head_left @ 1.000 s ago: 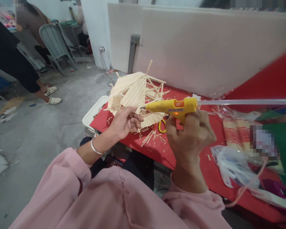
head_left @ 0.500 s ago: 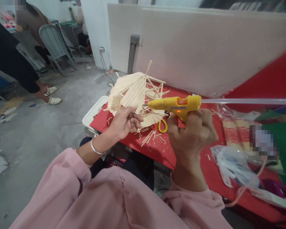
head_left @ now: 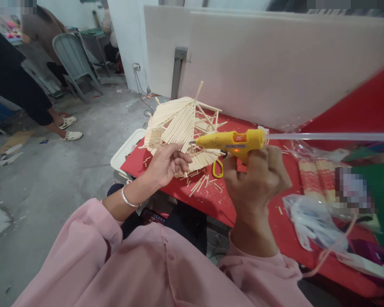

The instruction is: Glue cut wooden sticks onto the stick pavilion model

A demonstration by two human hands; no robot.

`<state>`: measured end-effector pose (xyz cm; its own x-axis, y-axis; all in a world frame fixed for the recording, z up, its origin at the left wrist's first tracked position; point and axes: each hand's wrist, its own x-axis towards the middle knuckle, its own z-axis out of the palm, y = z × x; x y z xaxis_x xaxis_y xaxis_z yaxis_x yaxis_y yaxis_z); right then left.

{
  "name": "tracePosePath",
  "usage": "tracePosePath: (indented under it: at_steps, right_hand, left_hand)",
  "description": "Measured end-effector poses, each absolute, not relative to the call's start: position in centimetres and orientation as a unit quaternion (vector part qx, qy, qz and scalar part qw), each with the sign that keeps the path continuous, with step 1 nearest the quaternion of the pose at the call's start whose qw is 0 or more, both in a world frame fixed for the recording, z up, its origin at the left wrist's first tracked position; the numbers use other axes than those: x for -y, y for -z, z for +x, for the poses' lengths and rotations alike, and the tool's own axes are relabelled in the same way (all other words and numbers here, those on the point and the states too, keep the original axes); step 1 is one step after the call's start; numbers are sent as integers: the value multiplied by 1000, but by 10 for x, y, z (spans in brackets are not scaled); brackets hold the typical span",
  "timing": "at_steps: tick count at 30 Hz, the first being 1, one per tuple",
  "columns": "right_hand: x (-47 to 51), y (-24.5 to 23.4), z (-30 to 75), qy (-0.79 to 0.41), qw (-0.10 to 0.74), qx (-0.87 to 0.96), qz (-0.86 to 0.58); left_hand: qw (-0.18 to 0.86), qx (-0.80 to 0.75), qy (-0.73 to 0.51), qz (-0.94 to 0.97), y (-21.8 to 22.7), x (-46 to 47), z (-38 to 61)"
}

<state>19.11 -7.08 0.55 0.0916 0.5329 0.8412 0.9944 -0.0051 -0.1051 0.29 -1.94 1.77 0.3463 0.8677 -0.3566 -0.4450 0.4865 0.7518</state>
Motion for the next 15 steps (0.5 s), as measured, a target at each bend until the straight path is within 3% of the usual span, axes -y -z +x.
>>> tracePosePath:
  at_steps: [15]
  right_hand:
    - [70,-7,192,319,375,595,-635]
  left_hand:
    - [778,-376,-420,279,-14,17,1]
